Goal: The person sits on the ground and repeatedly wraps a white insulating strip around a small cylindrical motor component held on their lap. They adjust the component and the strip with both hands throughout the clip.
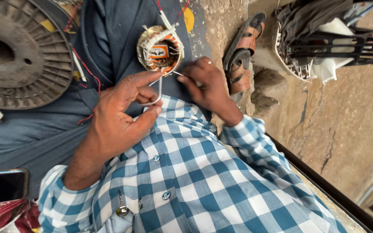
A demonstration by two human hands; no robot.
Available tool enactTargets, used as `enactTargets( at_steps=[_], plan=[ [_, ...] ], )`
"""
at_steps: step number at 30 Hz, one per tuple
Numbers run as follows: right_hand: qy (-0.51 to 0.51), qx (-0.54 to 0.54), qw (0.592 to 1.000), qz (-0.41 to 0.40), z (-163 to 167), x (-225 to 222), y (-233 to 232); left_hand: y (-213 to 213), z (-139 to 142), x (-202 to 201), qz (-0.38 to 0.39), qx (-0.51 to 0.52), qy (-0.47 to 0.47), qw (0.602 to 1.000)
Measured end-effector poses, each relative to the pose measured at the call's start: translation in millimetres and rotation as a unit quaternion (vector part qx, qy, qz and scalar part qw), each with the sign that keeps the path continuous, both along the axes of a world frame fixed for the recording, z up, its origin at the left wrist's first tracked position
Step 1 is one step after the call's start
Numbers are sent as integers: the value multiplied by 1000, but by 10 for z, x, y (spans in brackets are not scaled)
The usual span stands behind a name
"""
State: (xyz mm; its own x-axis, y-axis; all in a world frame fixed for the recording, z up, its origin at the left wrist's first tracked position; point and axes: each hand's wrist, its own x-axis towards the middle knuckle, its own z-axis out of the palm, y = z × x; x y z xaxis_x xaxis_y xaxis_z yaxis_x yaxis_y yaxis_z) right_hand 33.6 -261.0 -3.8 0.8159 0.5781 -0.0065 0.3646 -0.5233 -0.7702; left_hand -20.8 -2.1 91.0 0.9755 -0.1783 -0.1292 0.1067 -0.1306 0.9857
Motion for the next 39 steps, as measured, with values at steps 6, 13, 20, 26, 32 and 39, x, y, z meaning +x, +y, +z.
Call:
enactTargets(
  at_steps=[6,13,20,26,32,39],
  plan=[
    [54,-144,979,135,86,379,-714,-72,-150,-138,19,-3,-20,1000],
    [103,-369,919,92,115,346,-927,-183,-293,-194,-3,25,-13,1000],
    [114,-436,892,36,36,382,-923,-228,-377,-134,5,15,47,999],
    [-54,12,998,21,389,139,-256,-298,-323,-201,14,-9,-3,1000],
    [-19,145,986,-82,441,-245,389,-310,-201,-211,6,57,-45,997],
    [76,169,973,-140,396,-291,369,-172,-121,-46,24,257,-229,938]
  ],
)
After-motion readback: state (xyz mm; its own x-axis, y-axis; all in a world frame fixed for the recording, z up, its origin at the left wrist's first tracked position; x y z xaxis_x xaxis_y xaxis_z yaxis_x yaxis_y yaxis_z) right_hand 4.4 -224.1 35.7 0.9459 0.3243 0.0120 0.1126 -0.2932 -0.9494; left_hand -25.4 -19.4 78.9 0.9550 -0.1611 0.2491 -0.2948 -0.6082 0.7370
